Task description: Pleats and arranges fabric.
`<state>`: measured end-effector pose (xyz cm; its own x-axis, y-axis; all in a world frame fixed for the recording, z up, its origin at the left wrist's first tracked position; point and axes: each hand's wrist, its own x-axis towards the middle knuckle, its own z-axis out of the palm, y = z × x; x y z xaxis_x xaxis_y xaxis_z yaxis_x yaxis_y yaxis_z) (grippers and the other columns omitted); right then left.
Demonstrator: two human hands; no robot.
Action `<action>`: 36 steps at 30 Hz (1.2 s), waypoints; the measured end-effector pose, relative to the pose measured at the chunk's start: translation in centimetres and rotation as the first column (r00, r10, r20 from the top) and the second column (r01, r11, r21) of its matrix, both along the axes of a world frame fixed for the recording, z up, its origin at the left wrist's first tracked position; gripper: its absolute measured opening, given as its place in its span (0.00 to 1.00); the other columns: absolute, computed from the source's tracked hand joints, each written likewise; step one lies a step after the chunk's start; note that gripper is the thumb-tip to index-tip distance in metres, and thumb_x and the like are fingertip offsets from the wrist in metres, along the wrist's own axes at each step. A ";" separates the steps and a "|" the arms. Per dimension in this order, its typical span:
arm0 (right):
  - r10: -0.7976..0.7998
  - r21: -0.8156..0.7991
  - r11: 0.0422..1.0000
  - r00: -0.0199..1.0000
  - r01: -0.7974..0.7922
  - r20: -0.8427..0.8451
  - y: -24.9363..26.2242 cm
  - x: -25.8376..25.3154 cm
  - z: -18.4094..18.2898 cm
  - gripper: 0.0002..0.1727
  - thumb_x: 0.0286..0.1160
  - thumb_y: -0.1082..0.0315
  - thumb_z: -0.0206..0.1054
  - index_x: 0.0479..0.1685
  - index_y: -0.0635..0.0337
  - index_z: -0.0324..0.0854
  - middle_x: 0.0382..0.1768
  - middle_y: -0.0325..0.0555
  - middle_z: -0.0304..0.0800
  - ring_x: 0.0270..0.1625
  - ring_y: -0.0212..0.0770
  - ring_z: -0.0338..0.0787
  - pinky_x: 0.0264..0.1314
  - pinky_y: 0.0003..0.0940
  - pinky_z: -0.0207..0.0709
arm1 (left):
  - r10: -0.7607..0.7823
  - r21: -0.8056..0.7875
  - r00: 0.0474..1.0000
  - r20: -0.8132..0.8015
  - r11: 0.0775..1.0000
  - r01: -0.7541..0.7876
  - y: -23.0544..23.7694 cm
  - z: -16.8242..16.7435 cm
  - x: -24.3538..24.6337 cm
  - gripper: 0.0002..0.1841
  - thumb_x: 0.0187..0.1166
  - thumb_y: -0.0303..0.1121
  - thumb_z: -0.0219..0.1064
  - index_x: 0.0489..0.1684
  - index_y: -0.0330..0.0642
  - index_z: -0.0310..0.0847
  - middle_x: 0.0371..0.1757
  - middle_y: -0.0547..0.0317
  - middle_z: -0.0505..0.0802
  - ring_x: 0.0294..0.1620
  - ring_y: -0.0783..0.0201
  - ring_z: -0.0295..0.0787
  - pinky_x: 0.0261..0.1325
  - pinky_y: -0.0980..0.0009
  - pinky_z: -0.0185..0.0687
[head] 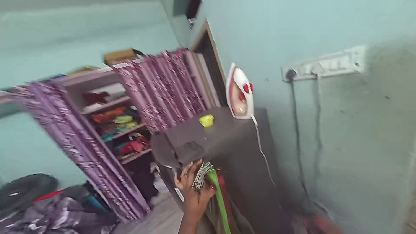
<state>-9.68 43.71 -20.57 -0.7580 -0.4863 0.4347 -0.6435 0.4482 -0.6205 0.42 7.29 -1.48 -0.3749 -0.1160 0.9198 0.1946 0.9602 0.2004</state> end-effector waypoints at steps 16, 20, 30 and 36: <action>-0.503 -0.384 0.792 0.864 0.475 0.033 7.0 23.3 3.3 0.14 0.80 0.59 0.63 0.46 0.62 0.86 0.36 0.37 0.89 0.36 0.16 0.85 0.44 0.15 0.82 | -0.899 0.594 0.329 0.288 0.437 0.676 13.8 -7.9 6.1 0.25 0.80 0.45 0.66 0.48 0.22 0.84 0.42 0.59 0.94 0.47 0.90 0.85 0.57 0.85 0.81; -0.332 -0.444 0.854 0.941 0.272 -0.061 6.6 24.0 6.9 0.13 0.81 0.57 0.65 0.52 0.55 0.86 0.46 0.32 0.90 0.49 0.17 0.87 0.55 0.17 0.83 | -0.899 0.527 0.283 0.335 0.428 0.734 15.7 -7.2 8.0 0.20 0.79 0.39 0.65 0.45 0.23 0.83 0.37 0.57 0.92 0.41 0.89 0.84 0.52 0.87 0.81; -0.135 -0.474 0.878 0.983 0.061 -0.124 6.3 24.5 10.6 0.08 0.75 0.60 0.73 0.46 0.52 0.85 0.48 0.31 0.89 0.55 0.19 0.87 0.60 0.17 0.83 | -0.900 0.566 0.146 0.412 0.378 0.733 20.7 -6.1 14.0 0.29 0.71 0.36 0.72 0.70 0.27 0.80 0.61 0.49 0.93 0.61 0.77 0.88 0.68 0.77 0.80; 0.393 -0.509 0.779 0.917 -0.367 -0.060 3.9 22.9 10.7 0.12 0.78 0.59 0.72 0.56 0.32 0.88 0.55 0.07 0.87 0.59 0.10 0.83 0.63 0.11 0.77 | -0.880 0.564 0.296 0.372 0.467 0.681 18.7 -5.8 20.3 0.34 0.60 0.30 0.78 0.68 0.19 0.78 0.60 0.32 0.91 0.63 0.48 0.90 0.71 0.56 0.81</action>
<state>13.20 47.57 -9.86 -0.5837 -0.4645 0.6660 -0.6595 -0.2073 -0.7225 20.77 25.98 -7.25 -0.8064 0.3553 0.4728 0.5766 0.2951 0.7619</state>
